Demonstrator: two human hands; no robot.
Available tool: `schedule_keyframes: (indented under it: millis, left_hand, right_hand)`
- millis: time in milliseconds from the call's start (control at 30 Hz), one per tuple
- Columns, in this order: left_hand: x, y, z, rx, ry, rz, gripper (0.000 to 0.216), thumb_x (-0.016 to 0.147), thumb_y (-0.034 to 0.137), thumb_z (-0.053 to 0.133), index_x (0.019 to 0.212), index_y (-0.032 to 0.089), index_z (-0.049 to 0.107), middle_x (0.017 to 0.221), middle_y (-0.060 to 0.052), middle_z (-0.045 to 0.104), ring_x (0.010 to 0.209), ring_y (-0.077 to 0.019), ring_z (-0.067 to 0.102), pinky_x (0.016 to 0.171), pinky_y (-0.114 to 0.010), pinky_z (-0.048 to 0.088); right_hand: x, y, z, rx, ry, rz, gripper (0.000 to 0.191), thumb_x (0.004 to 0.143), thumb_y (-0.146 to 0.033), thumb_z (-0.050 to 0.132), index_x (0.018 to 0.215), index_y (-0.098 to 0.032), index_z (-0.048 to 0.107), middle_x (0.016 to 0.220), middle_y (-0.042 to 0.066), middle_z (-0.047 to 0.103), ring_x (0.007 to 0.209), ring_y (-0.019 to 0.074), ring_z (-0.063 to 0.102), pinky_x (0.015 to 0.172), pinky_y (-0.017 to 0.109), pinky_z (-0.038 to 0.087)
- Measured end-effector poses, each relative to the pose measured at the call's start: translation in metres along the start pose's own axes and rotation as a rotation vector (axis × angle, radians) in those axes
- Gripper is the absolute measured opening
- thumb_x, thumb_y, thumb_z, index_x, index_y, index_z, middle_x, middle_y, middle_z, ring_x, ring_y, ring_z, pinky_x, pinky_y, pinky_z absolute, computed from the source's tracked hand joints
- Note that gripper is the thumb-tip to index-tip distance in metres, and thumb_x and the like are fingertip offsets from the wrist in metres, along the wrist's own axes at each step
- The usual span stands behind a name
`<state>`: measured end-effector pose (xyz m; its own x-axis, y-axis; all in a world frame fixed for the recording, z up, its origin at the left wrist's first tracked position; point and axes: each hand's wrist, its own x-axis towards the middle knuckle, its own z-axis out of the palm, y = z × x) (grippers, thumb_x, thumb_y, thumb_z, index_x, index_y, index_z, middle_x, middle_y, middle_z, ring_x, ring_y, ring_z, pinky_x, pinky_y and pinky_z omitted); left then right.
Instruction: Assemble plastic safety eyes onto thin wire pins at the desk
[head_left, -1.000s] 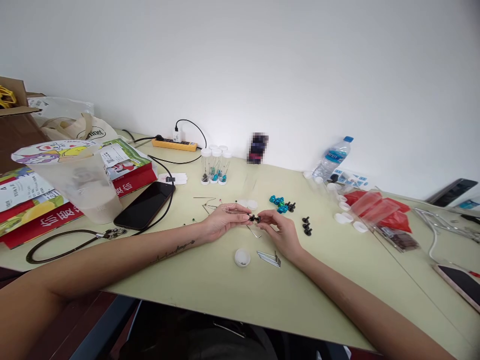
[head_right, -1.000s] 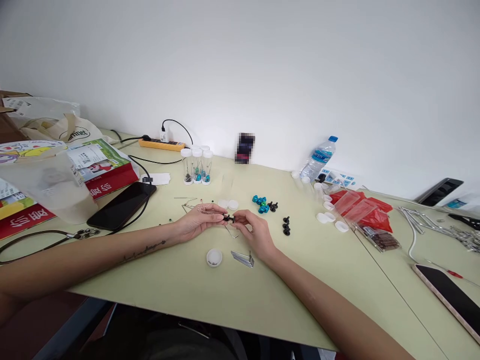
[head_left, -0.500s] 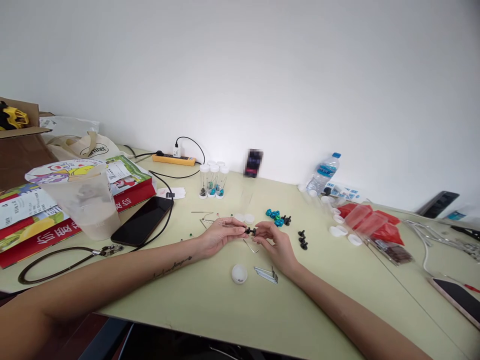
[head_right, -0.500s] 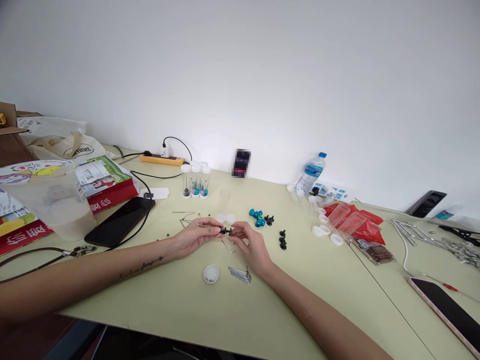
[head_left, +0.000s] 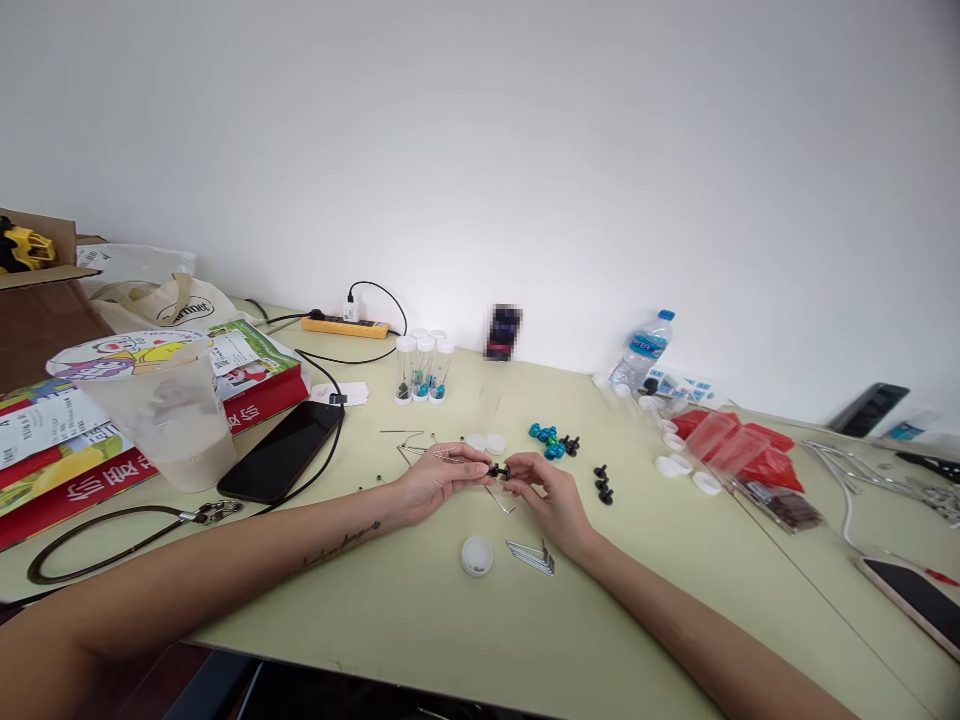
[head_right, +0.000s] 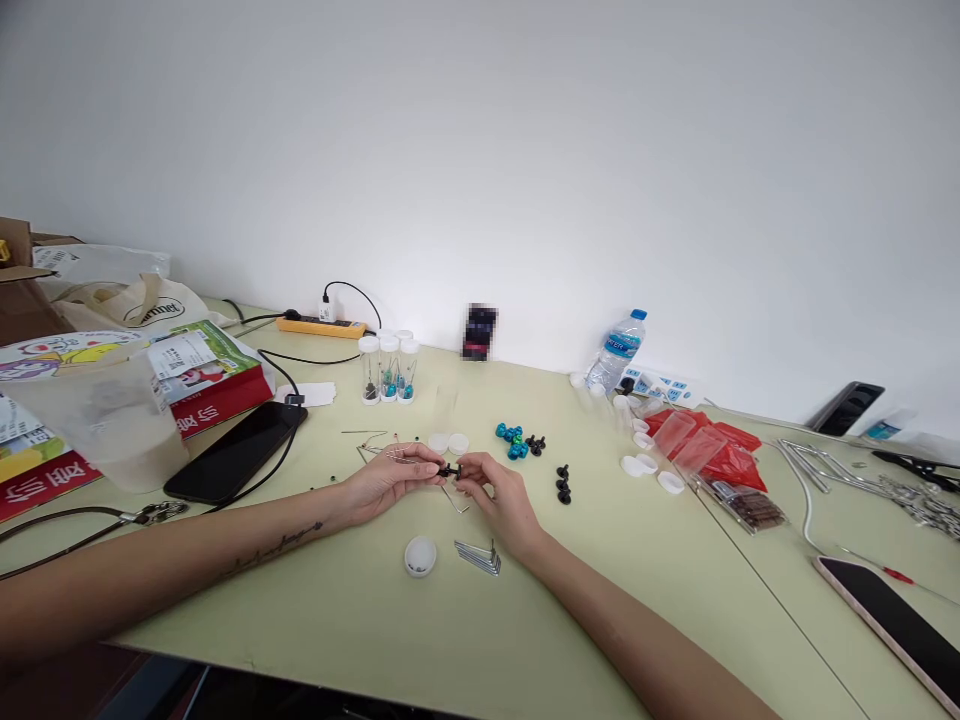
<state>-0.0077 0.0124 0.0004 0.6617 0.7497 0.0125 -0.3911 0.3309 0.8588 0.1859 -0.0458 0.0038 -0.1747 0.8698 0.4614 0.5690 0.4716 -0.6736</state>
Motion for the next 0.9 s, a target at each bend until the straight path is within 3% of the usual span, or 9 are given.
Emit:
schedule_keyframes:
  millis: [733, 900]
  left_hand:
    - [0.0035, -0.0043, -0.0062, -0.015, -0.006, -0.004, 0.026, 0.063, 0.019, 0.075, 0.085, 0.01, 0.064, 0.087, -0.006, 0.066, 0.083, -0.0166, 0.064, 0.092, -0.032, 0.043]
    - [0.0027, -0.0025, -0.0049, -0.016, -0.012, 0.015, 0.025, 0.064, 0.019, 0.075, 0.085, 0.011, 0.064, 0.085, -0.005, 0.066, 0.086, -0.0191, 0.064, 0.093, -0.035, 0.042]
  right_hand:
    - [0.001, 0.0017, 0.0003, 0.014, -0.021, 0.028, 0.017, 0.086, -0.027, 0.048, 0.098, -0.02, 0.058, 0.072, 0.002, 0.066, 0.064, 0.0149, 0.064, 0.064, 0.029, 0.053]
    - [0.0016, 0.0002, 0.0003, -0.015, 0.02, -0.008, 0.026, 0.083, -0.027, 0.053, 0.108, -0.022, 0.055, 0.086, 0.003, 0.065, 0.078, 0.0153, 0.064, 0.074, 0.03, 0.053]
